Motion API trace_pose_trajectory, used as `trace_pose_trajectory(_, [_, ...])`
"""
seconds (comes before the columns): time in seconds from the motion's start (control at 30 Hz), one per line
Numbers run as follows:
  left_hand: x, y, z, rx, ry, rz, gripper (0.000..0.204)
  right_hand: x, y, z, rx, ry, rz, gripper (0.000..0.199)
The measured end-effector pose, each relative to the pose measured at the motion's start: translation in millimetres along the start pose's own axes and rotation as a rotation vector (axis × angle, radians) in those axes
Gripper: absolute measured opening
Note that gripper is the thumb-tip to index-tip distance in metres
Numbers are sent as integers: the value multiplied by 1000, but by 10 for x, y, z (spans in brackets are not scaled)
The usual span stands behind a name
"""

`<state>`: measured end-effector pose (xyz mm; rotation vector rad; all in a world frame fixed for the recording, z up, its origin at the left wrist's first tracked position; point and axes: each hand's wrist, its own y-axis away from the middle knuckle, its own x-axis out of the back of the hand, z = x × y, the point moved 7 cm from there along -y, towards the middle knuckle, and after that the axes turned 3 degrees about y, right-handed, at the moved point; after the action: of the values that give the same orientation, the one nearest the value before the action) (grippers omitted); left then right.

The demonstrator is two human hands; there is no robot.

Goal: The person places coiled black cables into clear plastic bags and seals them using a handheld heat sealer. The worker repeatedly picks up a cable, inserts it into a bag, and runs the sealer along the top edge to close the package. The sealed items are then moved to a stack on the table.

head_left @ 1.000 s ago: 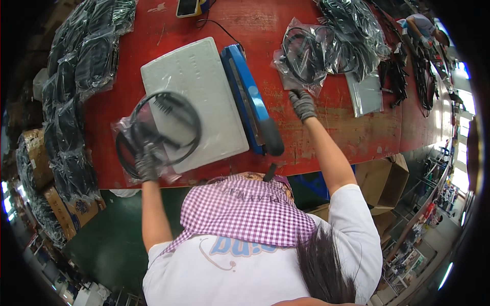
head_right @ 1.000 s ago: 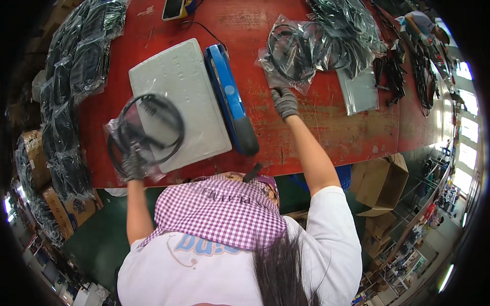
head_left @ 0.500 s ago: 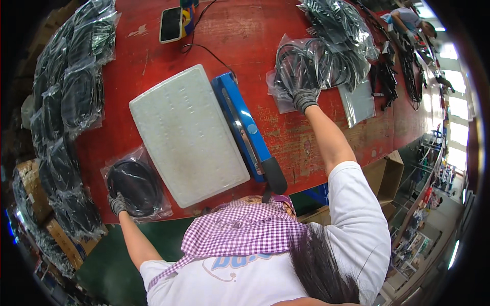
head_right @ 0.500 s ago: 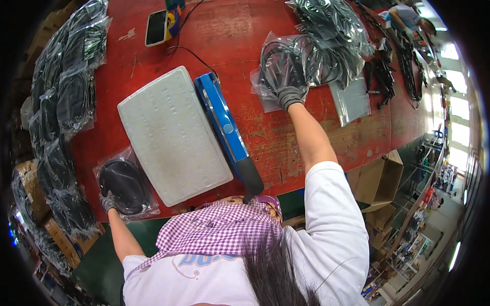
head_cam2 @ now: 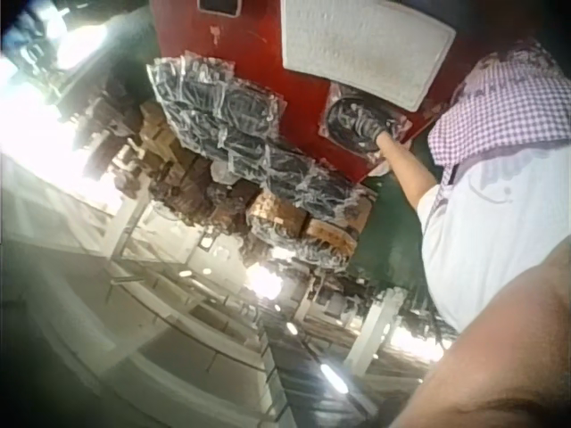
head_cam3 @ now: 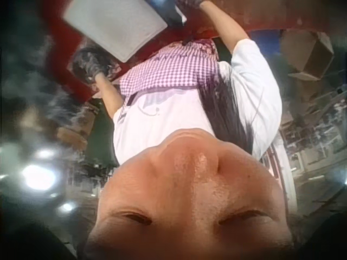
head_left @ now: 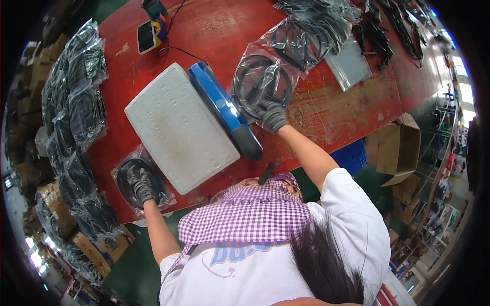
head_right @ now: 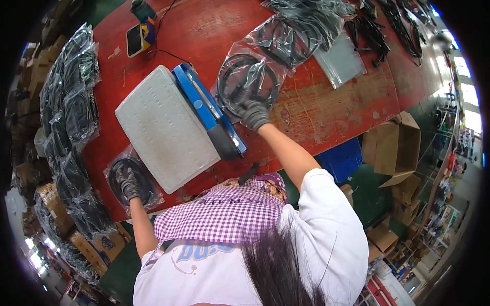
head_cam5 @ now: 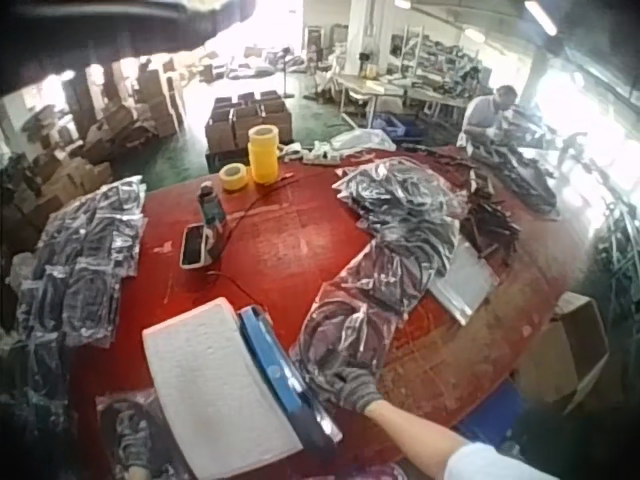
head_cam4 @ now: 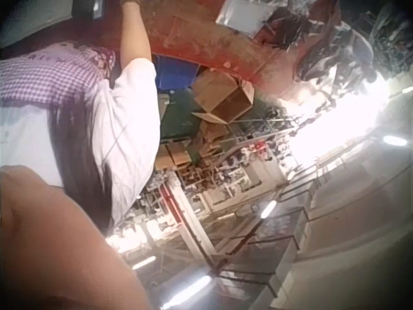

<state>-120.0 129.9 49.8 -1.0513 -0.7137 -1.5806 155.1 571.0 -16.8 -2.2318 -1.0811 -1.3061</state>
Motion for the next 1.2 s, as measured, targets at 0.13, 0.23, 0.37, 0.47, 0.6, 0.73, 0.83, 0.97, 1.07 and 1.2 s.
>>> trace_pose_trajectory(0.13, [-228,251,404,168,280,-210,33,361,-124,1899,-784,-120,335,35])
trace_pose_trajectory(0.23, [-668,592,384,-265,-25,-348,38,298,-505,2474,-1029,-157,266,46])
trace_pose_trajectory(0.37, [-640,1018,1056,-291,-173,-496,40,-307,-938,2736,-1177,-427,-51,74])
trace_pose_trajectory(0.47, [-399,1088,904,-266,-163,-410,37,-540,-1087,2672,-1051,-605,-110,59])
trace_pose_trajectory(0.6, [-364,1097,177,-111,-16,-350,27,-598,-1007,2725,-854,-718,-26,30])
trace_pose_trajectory(0.73, [-396,1170,206,-69,207,-262,24,887,-735,1406,-107,-422,207,32])
trace_pose_trajectory(0.83, [-397,1085,721,-85,223,-302,25,1764,-448,153,215,-343,124,24])
trace_pose_trajectory(0.97, [-329,988,1208,18,662,-346,20,2314,264,-1660,986,445,511,30])
trace_pose_trajectory(1.07, [-374,1030,1567,195,1169,-459,21,2511,591,-2329,1165,294,656,43])
trace_pose_trajectory(1.2, [-516,1534,2293,462,1818,-1021,45,2989,1065,-2958,1260,-197,573,17])
